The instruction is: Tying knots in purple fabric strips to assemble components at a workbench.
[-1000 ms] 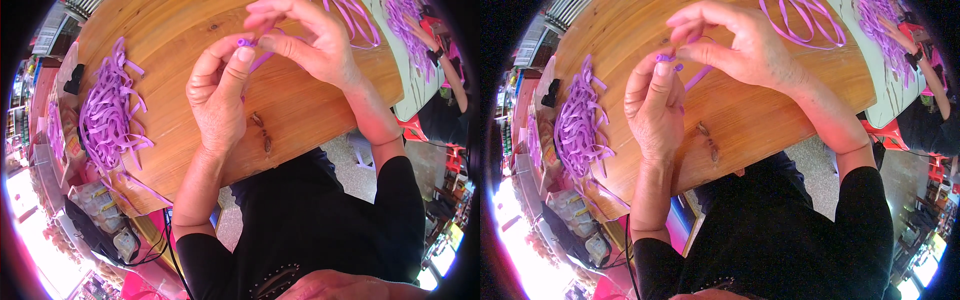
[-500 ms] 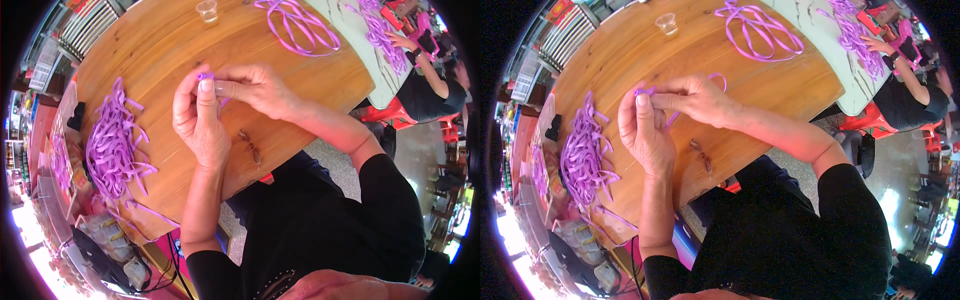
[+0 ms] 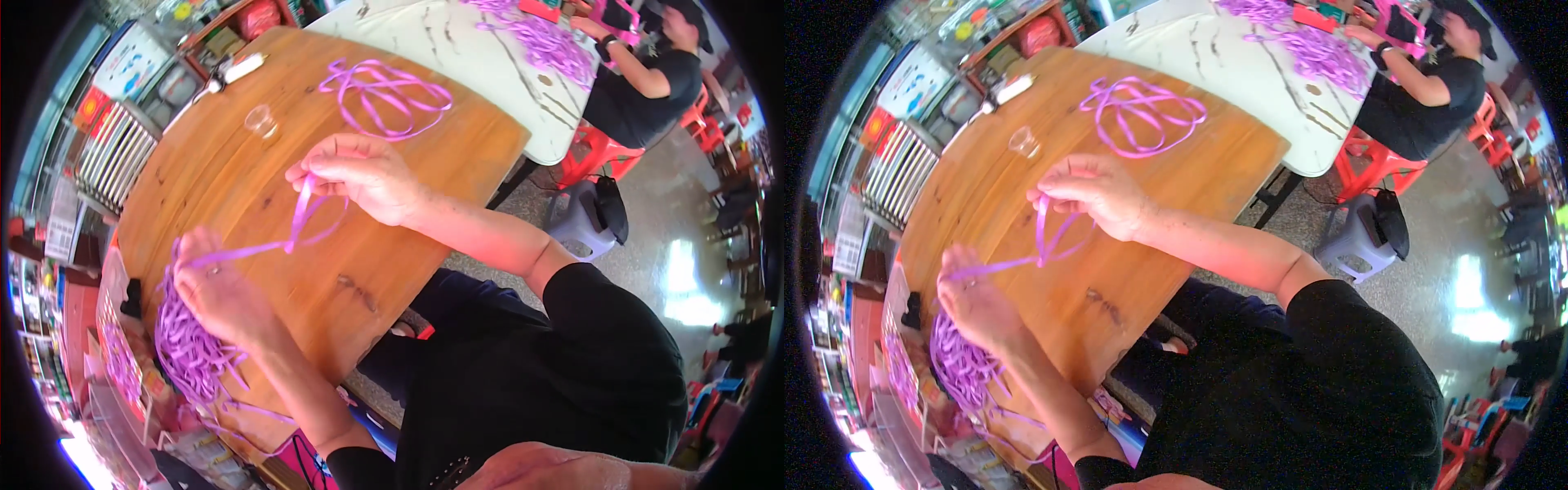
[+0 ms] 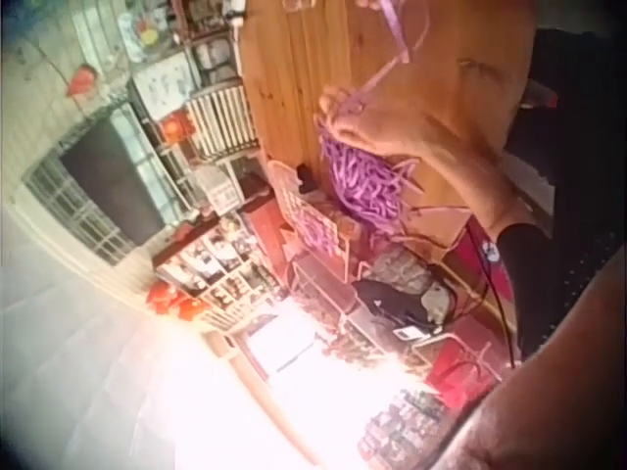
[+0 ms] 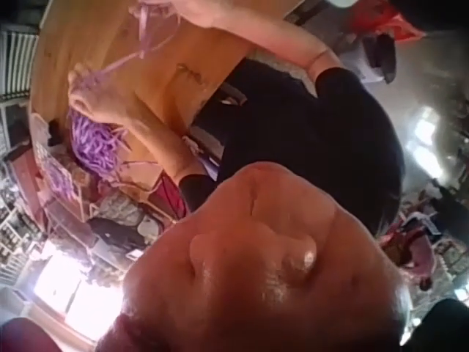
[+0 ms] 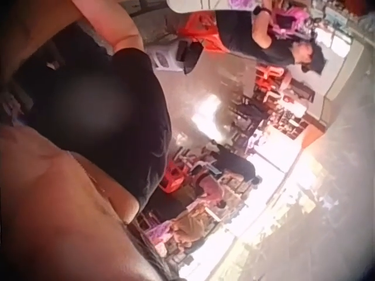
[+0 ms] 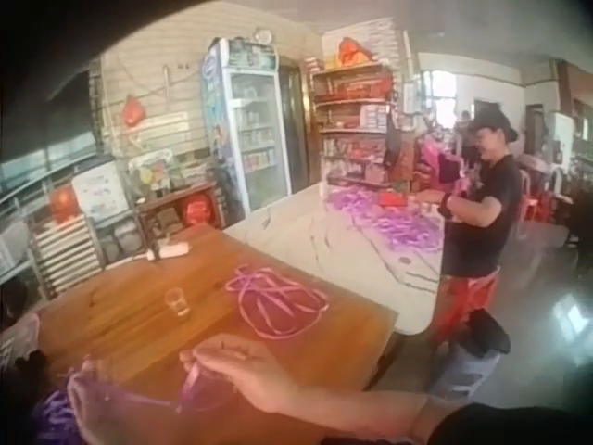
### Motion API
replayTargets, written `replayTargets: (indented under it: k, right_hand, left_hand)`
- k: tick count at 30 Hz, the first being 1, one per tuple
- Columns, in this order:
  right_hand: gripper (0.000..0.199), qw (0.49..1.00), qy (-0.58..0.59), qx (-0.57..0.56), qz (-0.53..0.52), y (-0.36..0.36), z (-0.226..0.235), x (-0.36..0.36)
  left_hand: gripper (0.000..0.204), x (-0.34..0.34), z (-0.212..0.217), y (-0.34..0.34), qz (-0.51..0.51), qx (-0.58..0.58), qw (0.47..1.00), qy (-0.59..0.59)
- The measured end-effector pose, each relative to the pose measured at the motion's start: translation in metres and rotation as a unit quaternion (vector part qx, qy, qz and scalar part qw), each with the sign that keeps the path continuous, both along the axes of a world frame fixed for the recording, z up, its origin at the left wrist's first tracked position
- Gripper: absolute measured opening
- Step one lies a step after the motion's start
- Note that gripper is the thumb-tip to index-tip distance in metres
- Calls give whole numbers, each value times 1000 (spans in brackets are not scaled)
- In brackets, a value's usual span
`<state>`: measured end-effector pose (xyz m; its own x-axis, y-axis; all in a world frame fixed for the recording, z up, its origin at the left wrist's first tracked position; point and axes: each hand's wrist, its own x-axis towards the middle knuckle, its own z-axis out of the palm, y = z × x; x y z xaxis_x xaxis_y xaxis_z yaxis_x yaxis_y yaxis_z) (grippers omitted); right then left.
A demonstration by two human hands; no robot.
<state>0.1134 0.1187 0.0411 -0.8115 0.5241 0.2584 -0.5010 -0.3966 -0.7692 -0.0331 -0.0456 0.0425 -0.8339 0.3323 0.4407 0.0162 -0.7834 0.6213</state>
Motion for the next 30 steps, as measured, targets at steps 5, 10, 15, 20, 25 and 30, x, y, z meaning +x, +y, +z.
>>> replayTargets:
  k: [5, 10, 15, 20, 25, 30]
  right_hand:
    - [22, 993, 100, -20, -56, 58, 29, 53]
    - [26, 982, 125, 23, -140, 89, 52, 97]
    - [29, 968, 46, 162, -189, 67, 48, 97]
    - [26, 792, 16, 553, -259, 47, 43, 80]
    - [31, 906, 27, 402, -133, 5, 44, 64]
    - [23, 899, 63, 422, -103, -2, 39, 39]
  left_hand:
    - [22, -20, 15, -27, -140, 95, 985, -30]
    - [21, 20, 43, -21, -92, -39, 995, -16]
    - [19, 61, 29, 6, -27, -189, 979, 64]
    - [15, 103, 32, 30, 1, -268, 955, 130]
    - [16, 100, 30, 20, -45, -167, 978, 118]
    - [16, 94, 17, 10, -39, -162, 978, 127]
